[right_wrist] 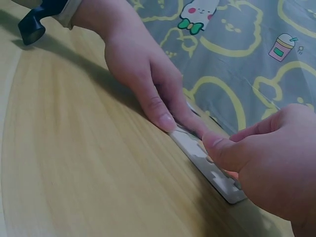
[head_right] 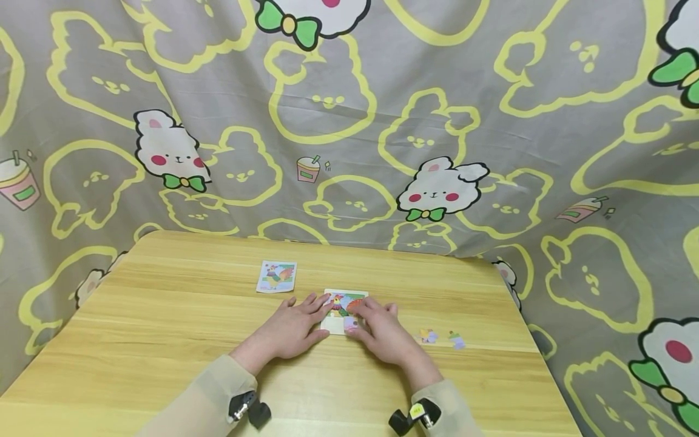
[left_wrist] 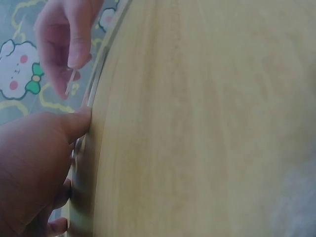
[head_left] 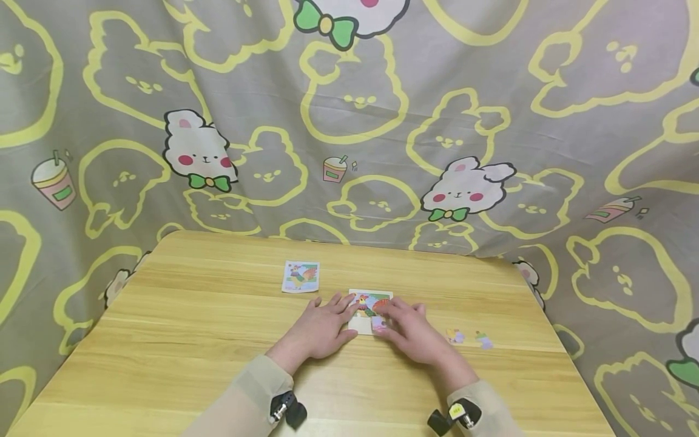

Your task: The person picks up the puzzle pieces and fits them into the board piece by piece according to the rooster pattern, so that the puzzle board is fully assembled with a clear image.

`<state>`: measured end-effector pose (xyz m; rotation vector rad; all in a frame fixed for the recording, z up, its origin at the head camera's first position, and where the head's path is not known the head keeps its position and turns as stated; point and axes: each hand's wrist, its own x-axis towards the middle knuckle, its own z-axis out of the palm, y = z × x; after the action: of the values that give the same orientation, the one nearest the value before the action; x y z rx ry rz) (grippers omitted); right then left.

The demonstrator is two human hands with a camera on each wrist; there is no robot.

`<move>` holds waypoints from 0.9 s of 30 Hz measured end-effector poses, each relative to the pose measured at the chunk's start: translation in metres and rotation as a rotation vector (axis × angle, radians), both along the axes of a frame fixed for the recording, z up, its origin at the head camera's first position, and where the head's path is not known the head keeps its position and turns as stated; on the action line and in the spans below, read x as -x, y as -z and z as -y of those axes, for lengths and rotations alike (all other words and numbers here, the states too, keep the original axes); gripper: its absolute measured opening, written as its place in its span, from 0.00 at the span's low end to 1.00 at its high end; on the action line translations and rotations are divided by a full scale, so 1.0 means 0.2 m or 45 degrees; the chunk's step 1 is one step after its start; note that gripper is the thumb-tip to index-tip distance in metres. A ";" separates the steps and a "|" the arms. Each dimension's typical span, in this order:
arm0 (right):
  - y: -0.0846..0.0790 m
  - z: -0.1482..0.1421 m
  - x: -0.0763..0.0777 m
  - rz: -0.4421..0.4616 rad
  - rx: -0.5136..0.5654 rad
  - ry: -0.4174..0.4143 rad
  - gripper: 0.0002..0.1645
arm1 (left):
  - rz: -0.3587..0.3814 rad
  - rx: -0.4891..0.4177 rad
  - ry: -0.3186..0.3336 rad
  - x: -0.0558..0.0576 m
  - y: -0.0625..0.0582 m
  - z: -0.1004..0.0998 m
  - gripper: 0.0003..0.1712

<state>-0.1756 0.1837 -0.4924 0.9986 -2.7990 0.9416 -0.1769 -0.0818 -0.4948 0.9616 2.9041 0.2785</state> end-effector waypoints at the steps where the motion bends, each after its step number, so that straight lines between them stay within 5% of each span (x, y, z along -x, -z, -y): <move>1: 0.00 0.01 0.00 -0.008 0.007 -0.001 0.25 | 0.000 0.002 0.000 0.00 0.00 0.00 0.37; 27: 0.05 0.17 0.04 -0.038 -0.094 0.012 0.29 | 0.016 -0.017 -0.014 0.01 0.01 0.00 0.39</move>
<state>-0.1844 0.1503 -0.5028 0.9981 -2.8305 0.8207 -0.1790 -0.0825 -0.4959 0.9431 2.9008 0.3042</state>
